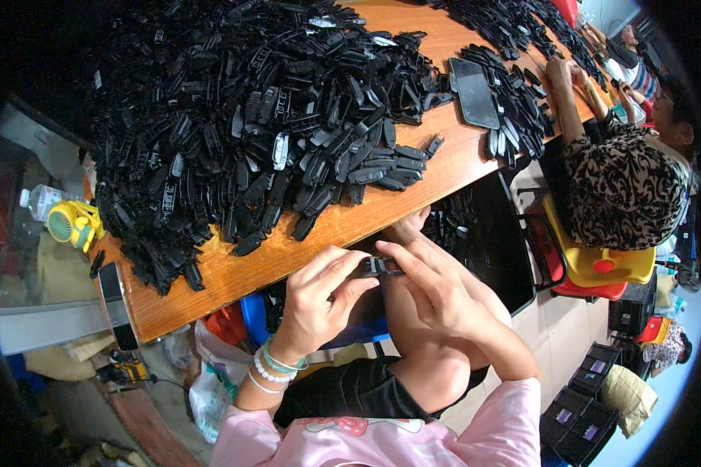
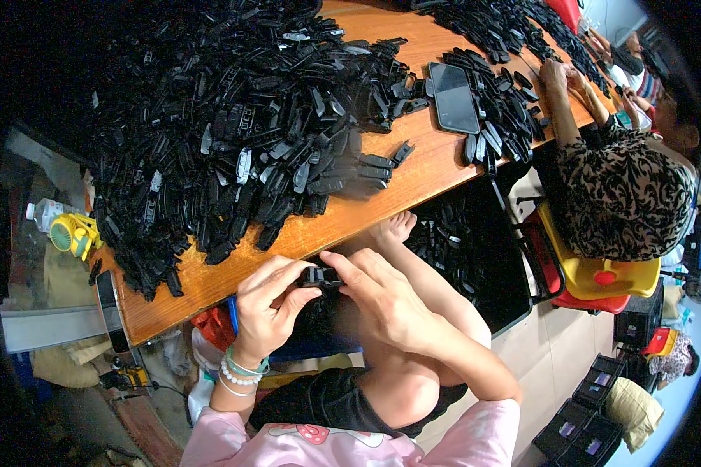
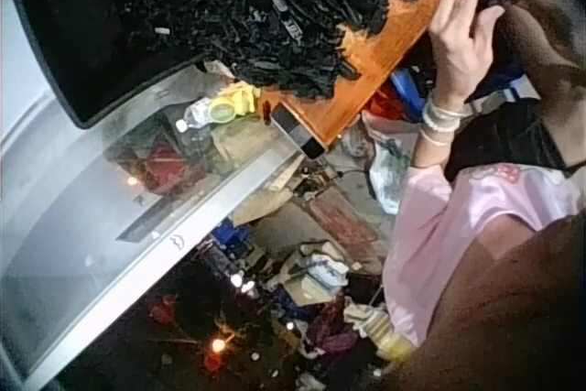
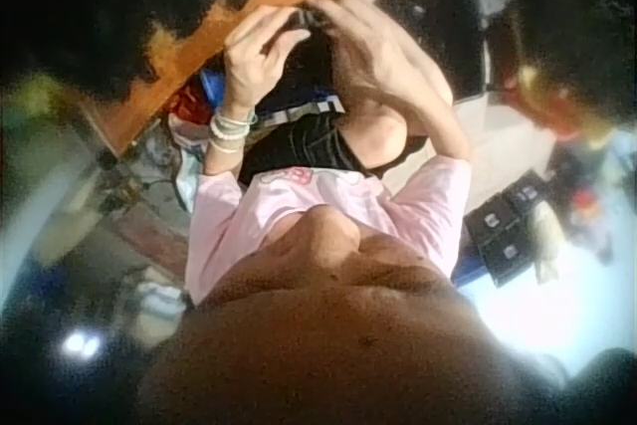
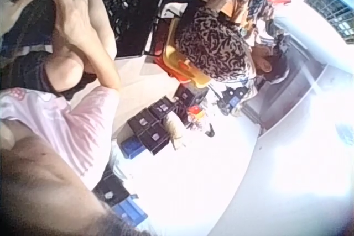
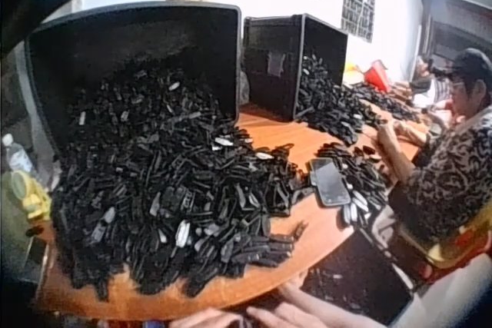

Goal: The person picks up plastic components from a pile on a table, snaps the pieces together by hand, and drops the assembled parts into a container below.

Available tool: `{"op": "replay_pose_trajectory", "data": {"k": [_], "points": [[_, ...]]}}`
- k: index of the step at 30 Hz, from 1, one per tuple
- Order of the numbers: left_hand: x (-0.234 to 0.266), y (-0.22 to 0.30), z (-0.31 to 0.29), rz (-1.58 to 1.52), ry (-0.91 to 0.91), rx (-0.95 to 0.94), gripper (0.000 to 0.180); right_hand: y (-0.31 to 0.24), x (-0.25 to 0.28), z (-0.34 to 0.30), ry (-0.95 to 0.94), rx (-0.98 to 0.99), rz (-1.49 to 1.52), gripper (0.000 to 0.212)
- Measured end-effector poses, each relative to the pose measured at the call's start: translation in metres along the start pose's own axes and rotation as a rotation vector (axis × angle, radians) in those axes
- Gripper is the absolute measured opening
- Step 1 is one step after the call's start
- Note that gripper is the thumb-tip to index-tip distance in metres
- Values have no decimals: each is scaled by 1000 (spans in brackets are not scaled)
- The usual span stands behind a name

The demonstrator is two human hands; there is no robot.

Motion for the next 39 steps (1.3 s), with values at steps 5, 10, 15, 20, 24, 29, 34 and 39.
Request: {"op": "replay_pose_trajectory", "data": {"k": [5,10,15,20,24,29,34,39], "points": [[0,8,1,63,1,-47,25,5,-4,-5,51,-1,42,47],[-4,11,5,100,-51,-36,22,6,-8,-12,33,-14,59,45],[-21,-20,3,-120,-11,267,27,6,-12,-8,161,1,-160,44],[-27,-45,-6,-620,-119,493,30,12,2,-14,288,-197,109,36],[-36,-38,-10,-779,-210,514,29,18,3,-21,363,-154,261,21],[-29,-23,16,-327,-279,289,26,38,0,-32,316,-383,428,18],[-22,-10,73,457,154,-66,14,34,-28,-15,-122,-397,474,22],[-41,-25,89,877,114,-68,23,70,24,-8,123,-406,103,11]]}}
Point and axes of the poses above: each hand's wrist, its own z-axis towards the middle knuckle, its own x-axis out of the back of the hand, y = z × x, the point moved 9 cm from there along z, towards the middle knuckle, and after that the axes turned 11 degrees about x, right-handed, at the moved point
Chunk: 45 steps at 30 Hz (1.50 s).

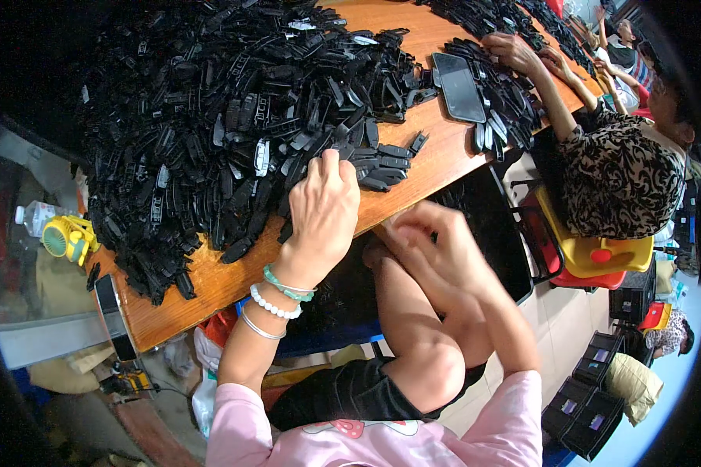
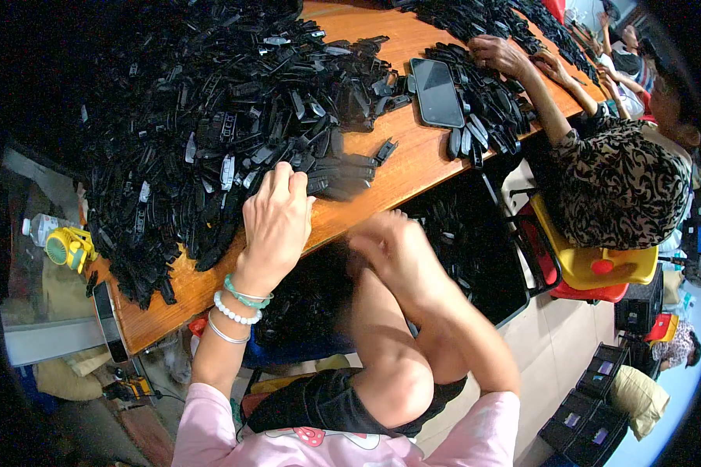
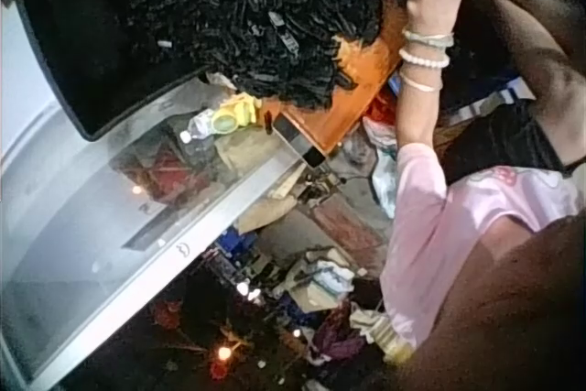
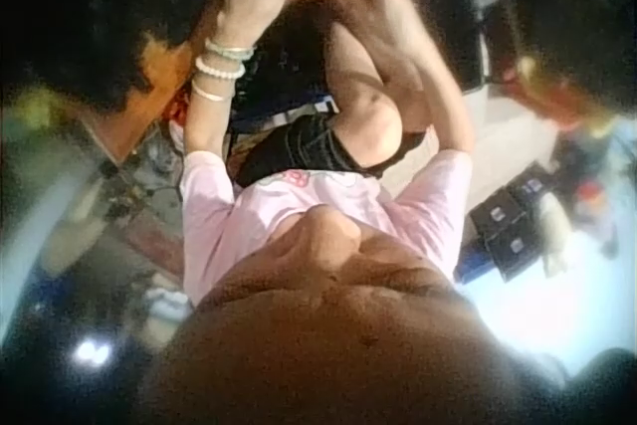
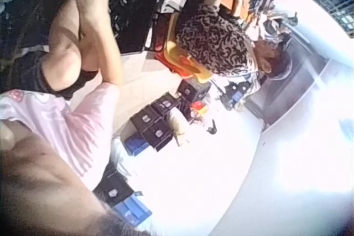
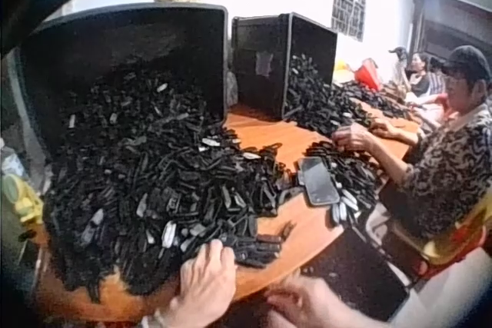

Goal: The person picks up plastic components from a pile on a table, snaps the pieces together by hand, and drops the assembled parts into a container below.

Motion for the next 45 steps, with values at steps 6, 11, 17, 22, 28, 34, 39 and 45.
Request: {"op": "replay_pose_trajectory", "data": {"k": [6,11,17,22,28,34,39,45], "points": [[-1,2,4,-2,-26,-16,24,22,25,35,23,69,-302,11],[17,-2,-1,-112,8,-8,17,21,2,43,101,157,-433,15],[27,-29,-23,-507,31,117,20,3,-24,49,123,365,-653,22],[29,-47,-52,-888,-31,314,15,-6,-27,41,104,360,-639,25],[6,-48,-90,-1215,-339,431,27,11,-25,24,-50,98,-277,22],[35,-36,-87,-884,-136,136,27,-30,-41,4,41,-47,863,36],[43,-30,-82,-1010,-130,182,29,-39,-36,-6,-69,171,243,37],[50,-25,-79,-932,-172,104,26,-49,-34,-11,-55,301,49,40]]}}
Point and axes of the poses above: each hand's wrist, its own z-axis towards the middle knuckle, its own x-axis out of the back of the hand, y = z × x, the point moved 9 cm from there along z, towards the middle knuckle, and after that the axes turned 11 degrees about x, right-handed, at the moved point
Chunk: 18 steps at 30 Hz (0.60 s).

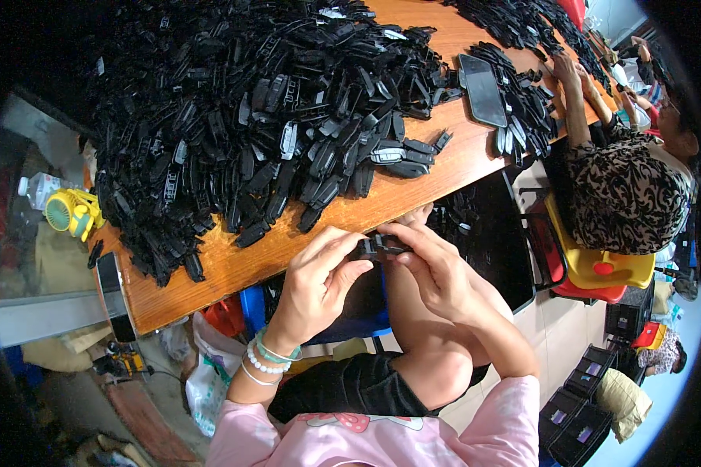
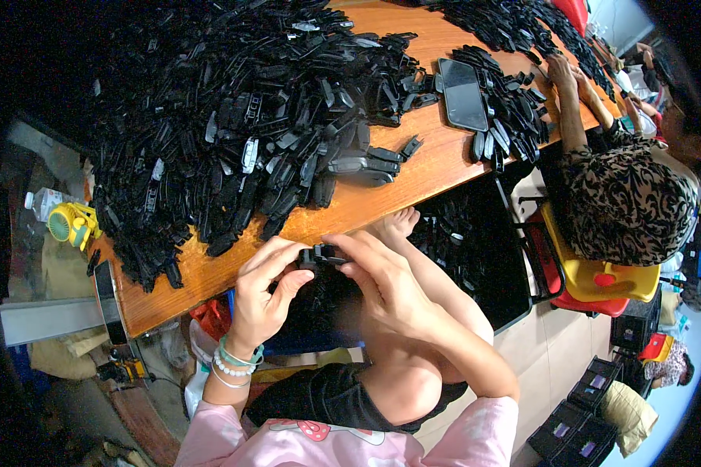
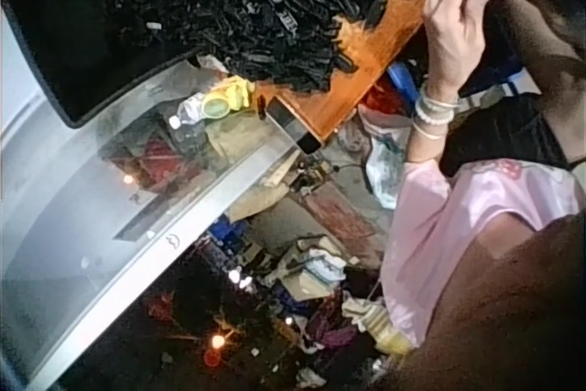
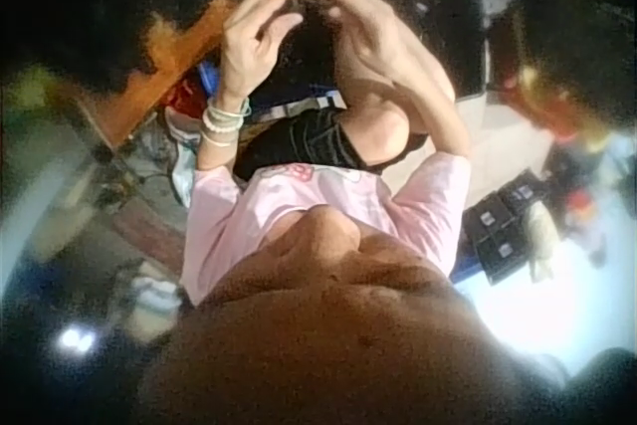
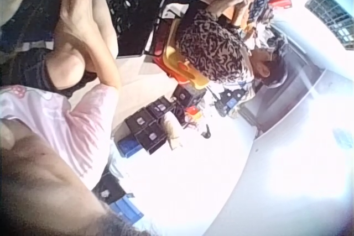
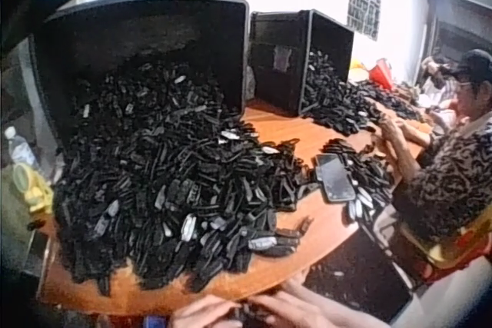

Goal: The person picks up plastic components from a pile on a table, snaps the pieces together by hand, and drops the assembled parts into a container below.

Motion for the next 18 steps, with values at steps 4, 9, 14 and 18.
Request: {"op": "replay_pose_trajectory", "data": {"k": [4,9,14,18], "points": [[3,2,0,22,3,-37,25,-8,-5,3,-48,68,-37,42],[3,6,6,28,-53,-16,21,-8,-11,-3,-39,92,-82,46],[0,1,4,6,-5,46,22,-12,-16,-5,12,173,-227,50],[-8,-19,-1,-295,87,249,25,-20,-17,-1,80,225,-339,48]]}}
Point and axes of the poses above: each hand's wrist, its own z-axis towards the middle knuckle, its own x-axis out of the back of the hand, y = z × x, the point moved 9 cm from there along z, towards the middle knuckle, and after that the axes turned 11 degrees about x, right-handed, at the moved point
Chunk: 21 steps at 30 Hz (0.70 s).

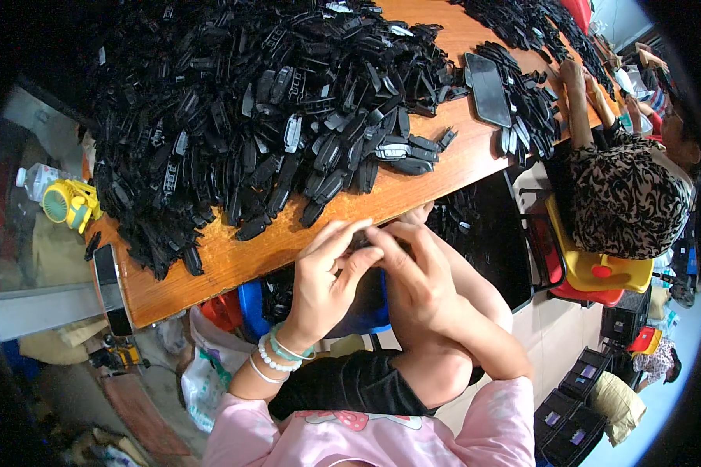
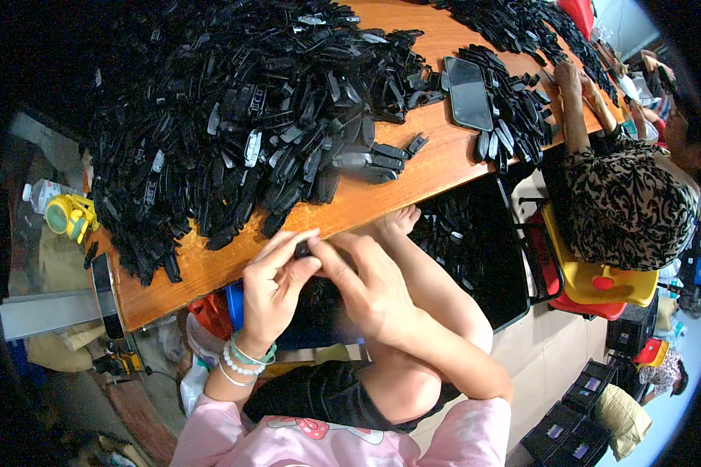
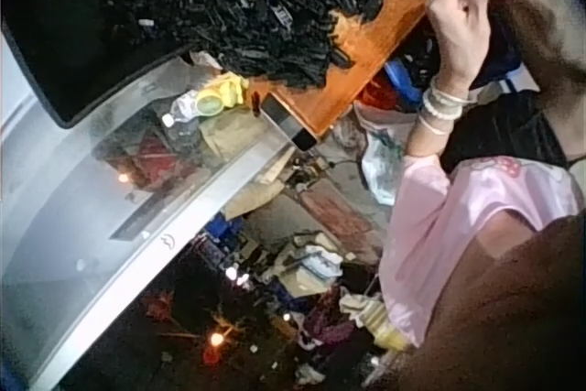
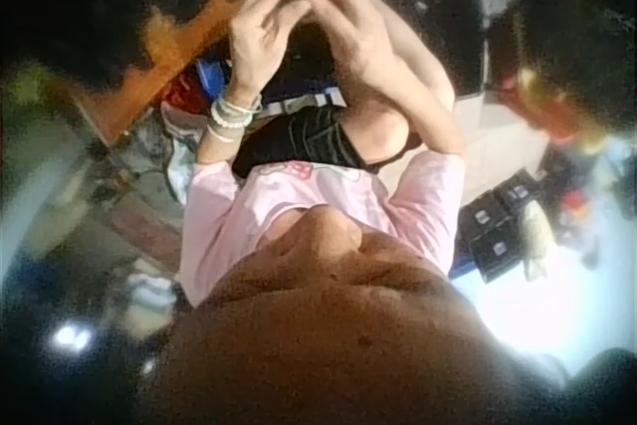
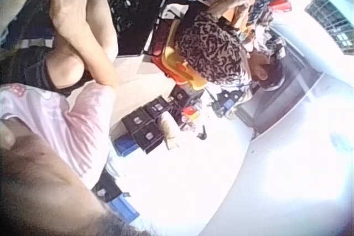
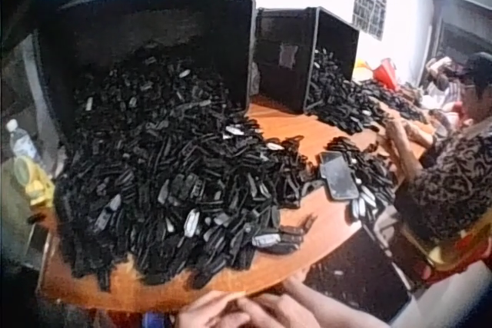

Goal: The person picks up plastic components from a pile on a table, snaps the pieces together by hand, and drops the assembled parts into a container below.

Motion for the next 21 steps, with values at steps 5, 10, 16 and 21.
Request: {"op": "replay_pose_trajectory", "data": {"k": [5,10,16,21], "points": [[6,-23,-12,-166,-130,137,27,16,0,-8,21,-220,351,32],[0,-32,-14,-388,-219,153,29,18,2,-11,92,-187,409,23],[37,6,-11,613,380,-377,17,40,-29,-12,-280,-459,510,24],[23,19,12,931,410,-412,23,85,3,8,-50,-243,-217,21]]}}
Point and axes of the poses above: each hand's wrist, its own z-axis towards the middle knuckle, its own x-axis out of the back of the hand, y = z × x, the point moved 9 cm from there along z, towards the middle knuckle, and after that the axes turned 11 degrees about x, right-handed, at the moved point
